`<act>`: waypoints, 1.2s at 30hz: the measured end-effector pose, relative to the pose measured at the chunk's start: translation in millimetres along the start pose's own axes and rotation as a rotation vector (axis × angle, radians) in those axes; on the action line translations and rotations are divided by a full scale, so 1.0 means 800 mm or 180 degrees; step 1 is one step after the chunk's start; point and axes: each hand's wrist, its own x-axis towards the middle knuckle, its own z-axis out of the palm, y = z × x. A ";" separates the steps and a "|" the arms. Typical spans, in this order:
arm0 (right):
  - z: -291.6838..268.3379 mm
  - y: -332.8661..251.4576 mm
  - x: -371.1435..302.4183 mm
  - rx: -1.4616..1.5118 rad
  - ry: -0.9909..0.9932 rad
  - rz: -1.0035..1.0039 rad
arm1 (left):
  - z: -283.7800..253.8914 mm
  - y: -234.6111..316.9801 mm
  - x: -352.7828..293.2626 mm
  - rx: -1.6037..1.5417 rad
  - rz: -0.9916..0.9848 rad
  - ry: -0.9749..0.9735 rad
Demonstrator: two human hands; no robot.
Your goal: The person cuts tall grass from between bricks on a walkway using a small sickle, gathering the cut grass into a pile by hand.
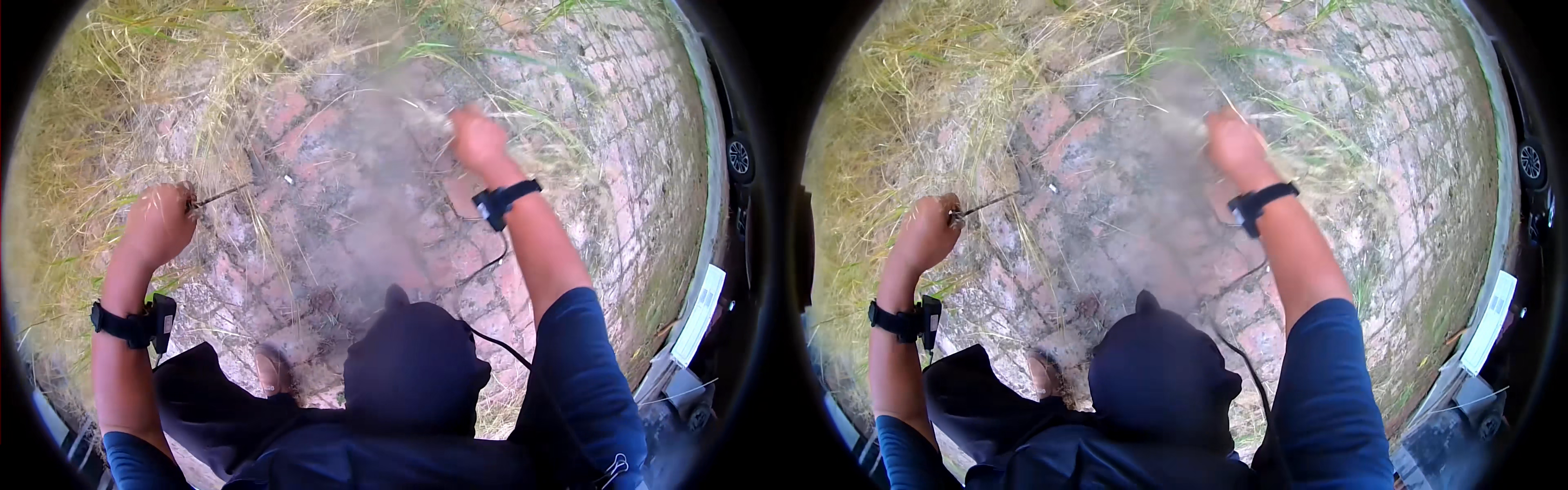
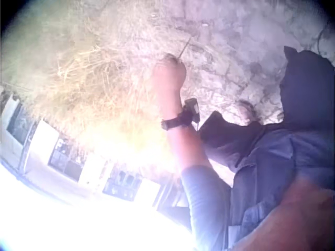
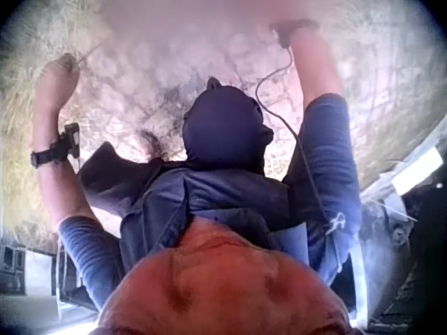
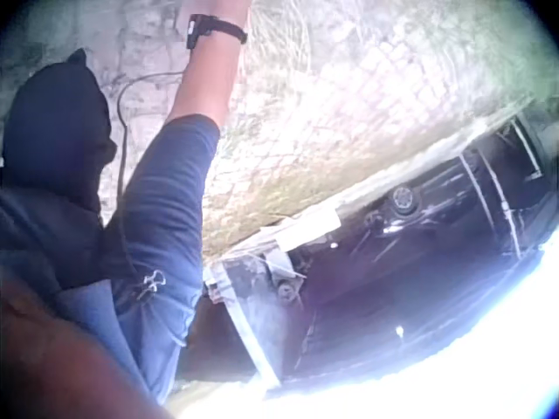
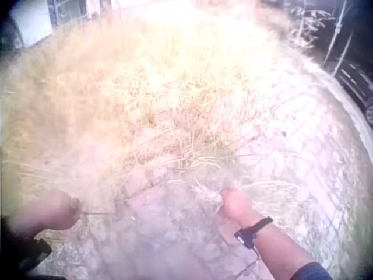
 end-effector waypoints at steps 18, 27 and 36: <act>-0.012 0.074 0.063 0.0108 -0.0658 0.1548 | 0.017 -0.006 0.005 0.0024 0.0460 0.0271; 0.022 -0.046 -0.106 0.0740 -0.0618 0.0437 | 0.023 -0.017 0.000 -0.0052 0.0480 0.0214; 0.030 0.063 -0.572 0.0188 -0.2683 0.2213 | -0.010 -0.008 0.018 0.0032 0.0458 0.0051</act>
